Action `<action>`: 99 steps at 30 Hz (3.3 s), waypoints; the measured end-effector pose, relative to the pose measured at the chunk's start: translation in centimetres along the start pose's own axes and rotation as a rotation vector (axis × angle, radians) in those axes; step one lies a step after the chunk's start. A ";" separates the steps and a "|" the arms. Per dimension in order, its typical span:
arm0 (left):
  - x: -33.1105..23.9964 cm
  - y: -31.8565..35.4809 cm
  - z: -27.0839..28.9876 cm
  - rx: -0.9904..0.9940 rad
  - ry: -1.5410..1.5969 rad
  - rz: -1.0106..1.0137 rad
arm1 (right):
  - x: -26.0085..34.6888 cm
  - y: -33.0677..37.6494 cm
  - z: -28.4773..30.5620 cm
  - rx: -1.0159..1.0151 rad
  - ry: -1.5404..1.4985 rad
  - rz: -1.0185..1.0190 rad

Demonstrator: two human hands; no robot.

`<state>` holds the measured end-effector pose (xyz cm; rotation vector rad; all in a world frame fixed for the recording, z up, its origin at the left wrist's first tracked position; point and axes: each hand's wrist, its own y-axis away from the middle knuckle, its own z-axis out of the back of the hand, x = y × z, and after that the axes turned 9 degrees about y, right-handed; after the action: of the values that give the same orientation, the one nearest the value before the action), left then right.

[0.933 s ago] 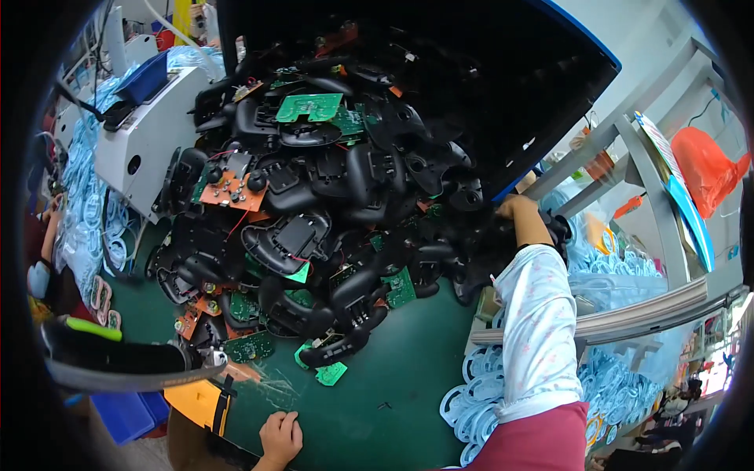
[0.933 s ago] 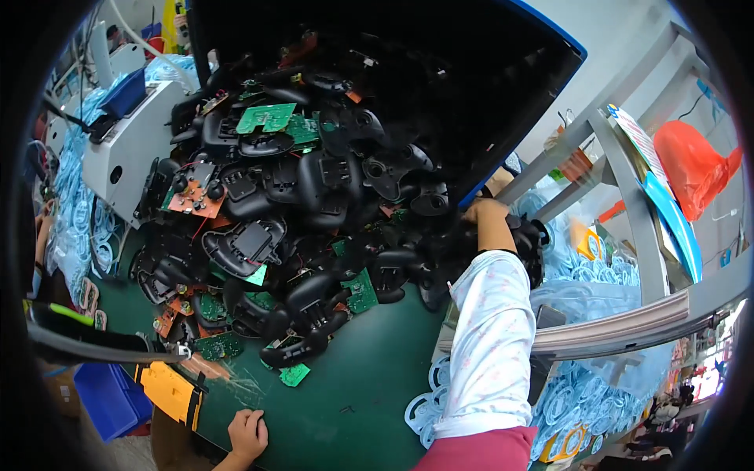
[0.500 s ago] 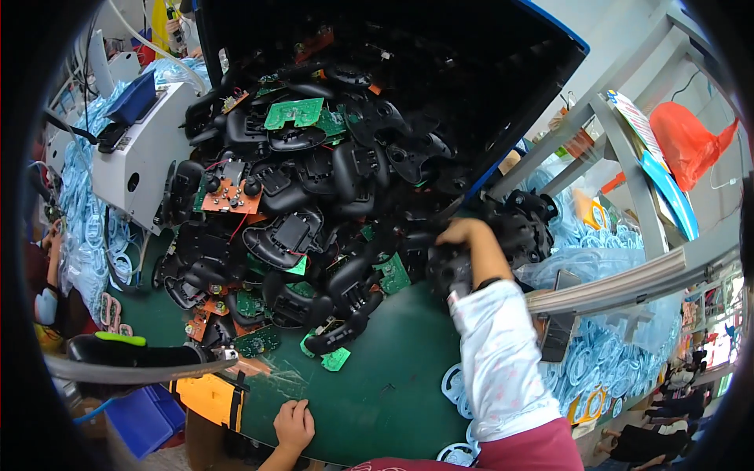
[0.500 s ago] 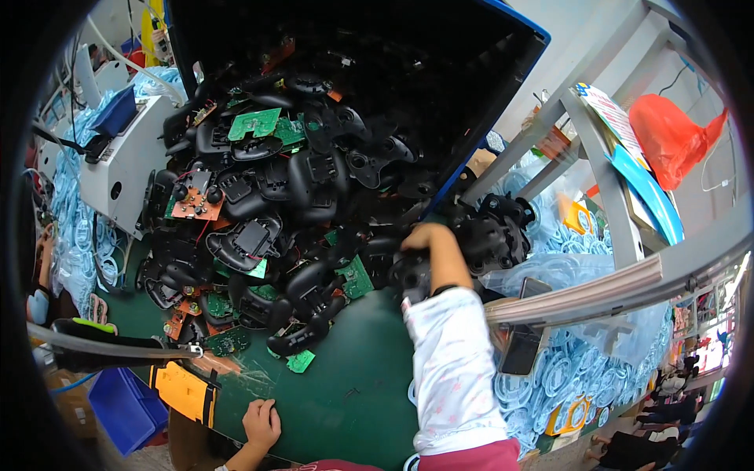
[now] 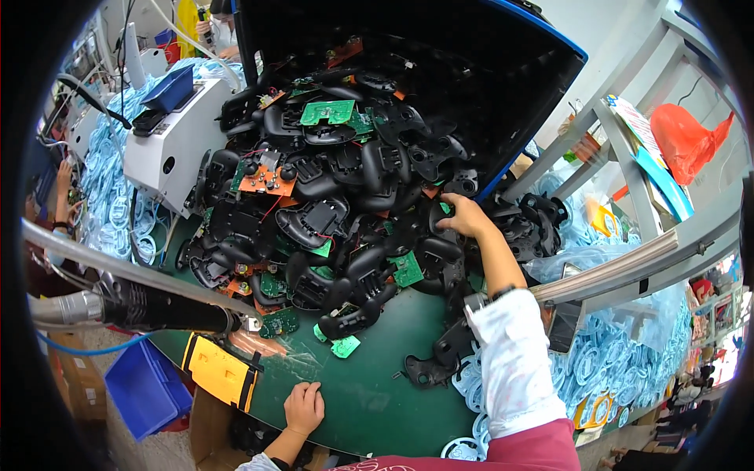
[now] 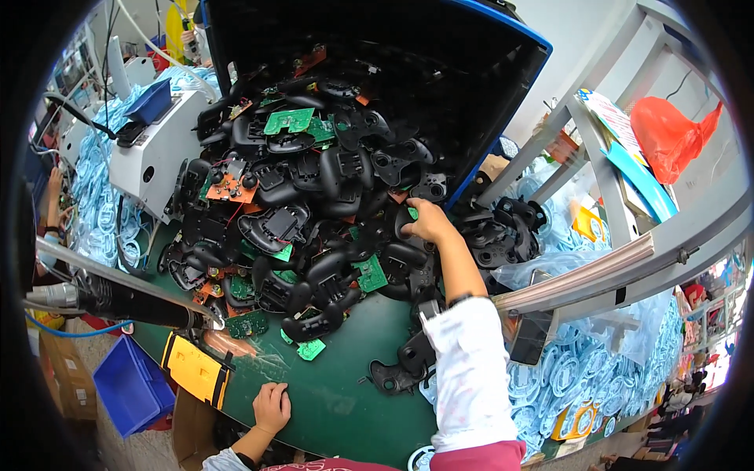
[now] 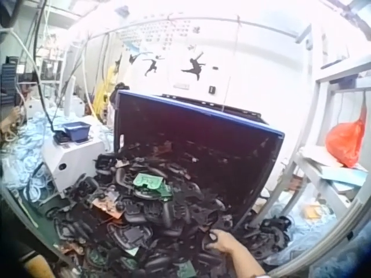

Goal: The recorder sorts and assembles controller shells and circuit boards at a factory workbench, then walks through the facility.

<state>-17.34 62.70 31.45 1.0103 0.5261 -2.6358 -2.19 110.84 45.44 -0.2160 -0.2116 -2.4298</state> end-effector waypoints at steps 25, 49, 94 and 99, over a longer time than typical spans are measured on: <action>-12.4 -10.8 1.2 0.076 1.669 0.621 | 19.0 17.9 -1.7 -0.135 -0.030 0.538; -9.3 -5.6 4.9 0.137 1.907 0.667 | 11.3 21.5 -1.9 0.252 -0.247 0.207; -7.3 14.5 17.8 -0.164 1.528 0.763 | 32.2 31.7 -8.4 0.047 -0.822 0.516; -1.0 28.8 18.9 -0.205 1.281 1.128 | 33.5 31.1 -11.4 0.550 -0.537 0.722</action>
<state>-16.93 28.99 38.39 2.0077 0.2531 -0.7689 -8.46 64.18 44.38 -0.5749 -0.8601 -1.4900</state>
